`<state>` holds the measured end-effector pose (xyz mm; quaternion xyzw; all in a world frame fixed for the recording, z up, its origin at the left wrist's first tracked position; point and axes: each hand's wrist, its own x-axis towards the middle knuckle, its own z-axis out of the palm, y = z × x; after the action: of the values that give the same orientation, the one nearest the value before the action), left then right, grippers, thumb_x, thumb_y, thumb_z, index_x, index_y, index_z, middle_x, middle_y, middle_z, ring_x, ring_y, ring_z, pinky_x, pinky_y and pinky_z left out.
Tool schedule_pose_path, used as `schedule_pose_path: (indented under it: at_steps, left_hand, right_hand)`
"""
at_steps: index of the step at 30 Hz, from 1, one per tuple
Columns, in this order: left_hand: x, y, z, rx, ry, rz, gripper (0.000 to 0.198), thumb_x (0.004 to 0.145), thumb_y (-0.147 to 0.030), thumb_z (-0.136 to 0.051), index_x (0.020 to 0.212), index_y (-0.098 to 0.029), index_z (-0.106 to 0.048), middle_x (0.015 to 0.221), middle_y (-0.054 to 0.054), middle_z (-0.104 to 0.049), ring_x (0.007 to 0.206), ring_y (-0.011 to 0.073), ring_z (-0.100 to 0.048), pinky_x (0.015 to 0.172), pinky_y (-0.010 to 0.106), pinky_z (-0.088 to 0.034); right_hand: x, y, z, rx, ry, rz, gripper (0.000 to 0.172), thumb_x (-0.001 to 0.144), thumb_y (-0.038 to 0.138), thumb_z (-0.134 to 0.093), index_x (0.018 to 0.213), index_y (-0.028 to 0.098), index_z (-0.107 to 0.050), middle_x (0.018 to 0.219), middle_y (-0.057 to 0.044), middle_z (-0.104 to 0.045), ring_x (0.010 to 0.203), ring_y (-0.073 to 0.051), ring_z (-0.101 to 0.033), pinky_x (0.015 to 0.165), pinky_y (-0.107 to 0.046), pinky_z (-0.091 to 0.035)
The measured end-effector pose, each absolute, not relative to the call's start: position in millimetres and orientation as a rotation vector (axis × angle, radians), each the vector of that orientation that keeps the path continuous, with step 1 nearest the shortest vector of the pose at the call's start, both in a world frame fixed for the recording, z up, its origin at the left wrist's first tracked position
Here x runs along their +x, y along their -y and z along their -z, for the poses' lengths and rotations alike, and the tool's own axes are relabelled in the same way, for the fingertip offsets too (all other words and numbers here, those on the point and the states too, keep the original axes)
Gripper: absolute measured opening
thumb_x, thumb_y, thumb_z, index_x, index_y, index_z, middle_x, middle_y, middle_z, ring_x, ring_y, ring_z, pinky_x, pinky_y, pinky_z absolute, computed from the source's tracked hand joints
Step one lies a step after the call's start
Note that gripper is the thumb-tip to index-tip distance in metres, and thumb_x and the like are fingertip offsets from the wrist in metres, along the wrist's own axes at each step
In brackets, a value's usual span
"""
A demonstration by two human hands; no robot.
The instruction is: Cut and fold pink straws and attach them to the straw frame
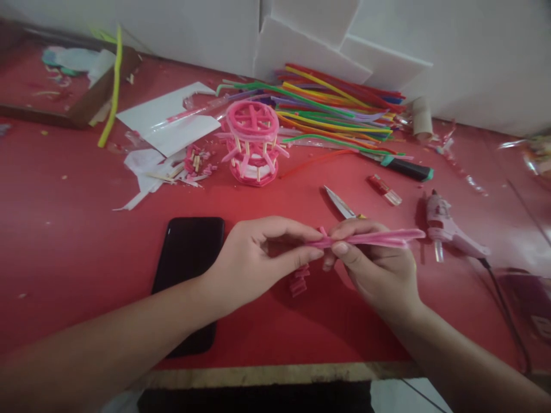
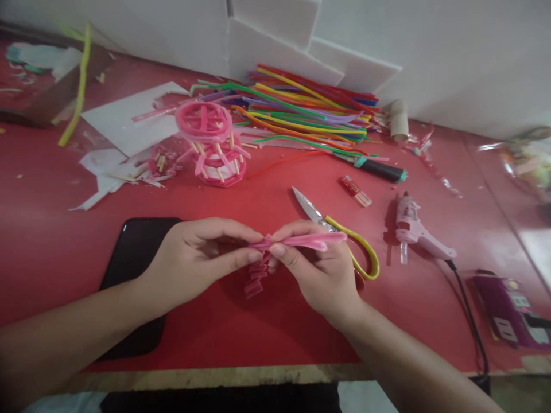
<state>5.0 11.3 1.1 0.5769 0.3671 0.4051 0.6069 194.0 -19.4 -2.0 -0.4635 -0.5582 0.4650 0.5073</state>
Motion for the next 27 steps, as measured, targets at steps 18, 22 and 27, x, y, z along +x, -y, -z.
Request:
schedule_pose_path:
  at_steps: [18, 22, 27]
  left_hand:
    - [0, -10, -8, 1.175, -0.568, -0.777, 0.010, 0.075, -0.012, -0.080, 0.082, -0.015, -0.073, 0.079, 0.004, -0.077, 0.076, 0.0207, -0.077, 0.071, 0.031, -0.065]
    - [-1, -11, -8, 1.184, -0.550, -0.743, 0.009, 0.075, -0.011, -0.079, 0.080, -0.015, -0.073, 0.079, 0.005, -0.078, 0.079, 0.0208, -0.077, 0.074, 0.029, -0.064]
    - [0, -12, -5, 1.224, -0.637, -0.731, 0.014, 0.074, -0.016, -0.081, 0.084, -0.015, -0.071, 0.077, 0.004, -0.078, 0.067, 0.0153, -0.075, 0.062, 0.021, -0.062]
  right_hand:
    - [202, 10, -2, -0.865, 1.016, -1.879, 0.011, 0.086, 0.028, -0.074, 0.082, 0.019, -0.069, 0.070, 0.001, -0.070, 0.057, -0.009, -0.065, 0.055, -0.019, -0.055]
    - [207, 10, -4, -0.855, 1.110, -1.886, 0.010, 0.087, 0.026, -0.072, 0.083, 0.018, -0.070, 0.075, -0.001, -0.071, 0.061, -0.010, -0.066, 0.057, -0.021, -0.056]
    - [215, 10, -6, -0.904, 1.198, -1.817, 0.001, 0.087, 0.020, -0.071, 0.087, 0.019, -0.071, 0.074, 0.000, -0.069, 0.063, -0.010, -0.067, 0.062, -0.022, -0.057]
